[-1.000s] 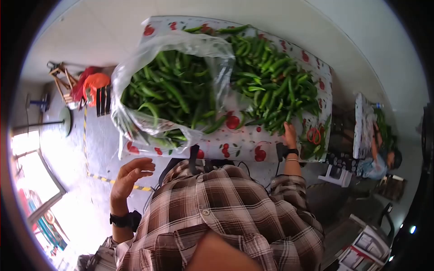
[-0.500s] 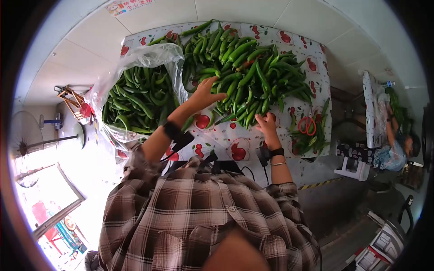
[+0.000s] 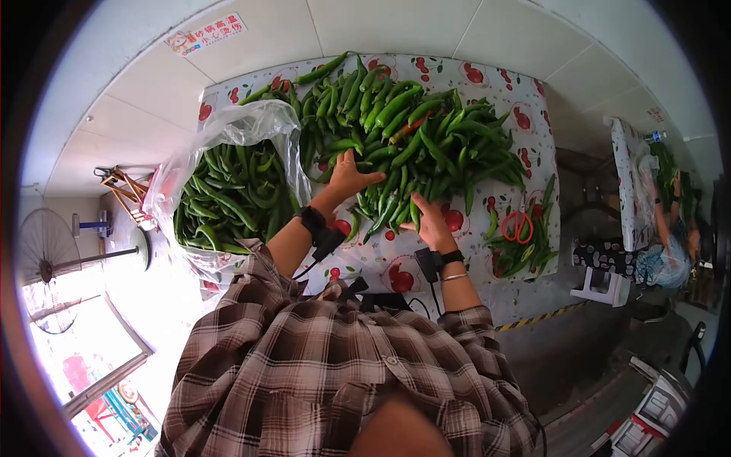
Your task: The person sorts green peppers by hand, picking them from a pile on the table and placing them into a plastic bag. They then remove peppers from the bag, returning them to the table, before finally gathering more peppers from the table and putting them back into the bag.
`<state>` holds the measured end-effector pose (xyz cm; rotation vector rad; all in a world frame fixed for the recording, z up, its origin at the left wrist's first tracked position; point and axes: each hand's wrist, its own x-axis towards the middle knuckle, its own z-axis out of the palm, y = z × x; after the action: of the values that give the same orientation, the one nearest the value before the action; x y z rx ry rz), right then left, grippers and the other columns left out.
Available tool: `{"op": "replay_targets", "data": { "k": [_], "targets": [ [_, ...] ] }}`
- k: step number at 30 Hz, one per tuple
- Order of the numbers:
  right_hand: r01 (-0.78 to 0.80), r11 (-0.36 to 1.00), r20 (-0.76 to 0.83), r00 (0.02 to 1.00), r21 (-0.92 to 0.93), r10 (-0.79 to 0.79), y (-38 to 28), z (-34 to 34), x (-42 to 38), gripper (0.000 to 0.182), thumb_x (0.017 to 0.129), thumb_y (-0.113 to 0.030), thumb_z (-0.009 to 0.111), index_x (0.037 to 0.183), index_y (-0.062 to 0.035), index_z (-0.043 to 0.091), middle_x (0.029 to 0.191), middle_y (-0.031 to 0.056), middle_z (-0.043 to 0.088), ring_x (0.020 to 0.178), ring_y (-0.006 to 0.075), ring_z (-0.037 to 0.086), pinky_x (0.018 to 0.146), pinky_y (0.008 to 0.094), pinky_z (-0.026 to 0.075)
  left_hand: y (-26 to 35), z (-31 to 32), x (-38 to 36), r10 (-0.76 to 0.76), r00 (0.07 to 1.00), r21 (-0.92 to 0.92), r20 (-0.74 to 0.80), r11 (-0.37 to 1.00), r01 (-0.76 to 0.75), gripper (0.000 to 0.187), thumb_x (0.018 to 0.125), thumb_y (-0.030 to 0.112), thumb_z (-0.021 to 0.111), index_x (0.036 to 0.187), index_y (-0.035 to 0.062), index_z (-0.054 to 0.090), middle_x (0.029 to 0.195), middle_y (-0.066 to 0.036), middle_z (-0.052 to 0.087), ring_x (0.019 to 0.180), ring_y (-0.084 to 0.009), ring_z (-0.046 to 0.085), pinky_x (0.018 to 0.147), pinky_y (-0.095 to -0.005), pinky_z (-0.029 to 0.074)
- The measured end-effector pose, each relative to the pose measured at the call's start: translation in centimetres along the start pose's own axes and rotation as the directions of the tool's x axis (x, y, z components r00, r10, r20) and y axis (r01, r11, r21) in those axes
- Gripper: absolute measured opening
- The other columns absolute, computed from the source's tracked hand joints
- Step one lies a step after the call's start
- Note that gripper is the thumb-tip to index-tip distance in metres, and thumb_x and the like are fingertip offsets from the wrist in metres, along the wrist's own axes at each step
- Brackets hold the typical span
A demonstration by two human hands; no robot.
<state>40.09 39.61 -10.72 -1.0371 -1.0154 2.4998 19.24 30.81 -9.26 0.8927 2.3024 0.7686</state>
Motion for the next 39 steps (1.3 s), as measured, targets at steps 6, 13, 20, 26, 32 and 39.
{"op": "replay_targets", "data": {
  "k": [6,13,20,26,32,39],
  "targets": [
    [-0.105,0.940,0.262,0.965,0.325,0.018,-1.1,-1.2,-0.9,0.074,0.081,-0.054,0.053,0.136,-0.0139,0.025,0.140,0.0089,0.030,0.127,0.0321,0.029,0.095,0.0687,0.016,-0.1,0.1,0.9,-0.035,0.993,0.008,0.117,0.999,0.034,0.120,0.048,0.056,0.077,0.129,-0.0137,0.022,0.128,-0.030,0.032,0.121,-0.0406,0.032,0.100,-0.0408,0.031],
    [-0.115,0.959,0.273,0.961,0.259,0.041,0.0,1.4,0.0,0.060,0.083,-0.048,0.053,0.128,-0.0115,0.039,0.124,0.0065,0.047,0.115,0.0278,0.045,0.093,0.0629,0.027,0.6,0.1,-0.2,-0.095,0.990,-0.150,0.107,0.982,0.111,0.117,0.050,0.055,0.077,0.131,-0.0098,0.024,0.128,-0.028,0.034,0.121,-0.0390,0.033,0.101,-0.0401,0.030],
    [-0.084,0.992,0.122,0.990,0.093,0.073,-0.4,2.1,0.3,0.052,0.084,-0.042,0.056,0.123,-0.0107,0.044,0.116,0.0027,0.051,0.107,0.0192,0.050,0.091,0.0543,0.036,1.1,0.8,-0.4,-0.114,0.983,-0.321,0.143,0.934,0.155,0.114,0.052,0.048,0.079,0.131,-0.0096,0.021,0.129,-0.026,0.035,0.121,-0.0338,0.036,0.100,-0.0360,0.031],
    [-0.058,0.993,0.021,0.998,0.105,0.056,-0.4,3.3,-0.4,0.047,0.084,-0.036,0.059,0.121,-0.0105,0.045,0.115,0.0016,0.051,0.106,0.0176,0.050,0.090,0.0525,0.038,1.9,-0.2,-1.4,-0.143,0.960,-0.473,0.239,0.847,0.244,0.114,0.055,0.041,0.081,0.133,-0.0092,0.015,0.127,-0.025,0.038,0.118,-0.0292,0.041,0.097,-0.0334,0.034],
    [0.023,0.999,0.047,0.999,0.042,-0.025,-1.1,4.3,-1.7,0.044,0.085,-0.035,0.055,0.121,-0.0118,0.046,0.116,0.0019,0.051,0.107,0.0174,0.049,0.091,0.0510,0.038,4.0,-2.4,-4.2,-0.114,0.959,-0.661,0.258,0.703,0.261,0.109,0.058,0.034,0.082,0.134,-0.0059,0.014,0.123,-0.022,0.042,0.111,-0.0266,0.047,0.093,-0.0325,0.039],
    [0.060,0.969,0.011,0.998,-0.241,-0.059,-3.2,6.1,-3.7,0.041,0.085,-0.035,0.053,0.116,-0.0087,0.049,0.109,0.0009,0.053,0.098,0.0127,0.053,0.082,0.0322,0.044,4.3,-4.4,-6.0,-0.039,0.993,-0.785,0.113,0.609,0.114,0.103,0.059,0.030,0.082,0.133,-0.0039,0.019,0.119,-0.018,0.045,0.110,-0.0228,0.046,0.094,-0.0314,0.037]
  ]
}}
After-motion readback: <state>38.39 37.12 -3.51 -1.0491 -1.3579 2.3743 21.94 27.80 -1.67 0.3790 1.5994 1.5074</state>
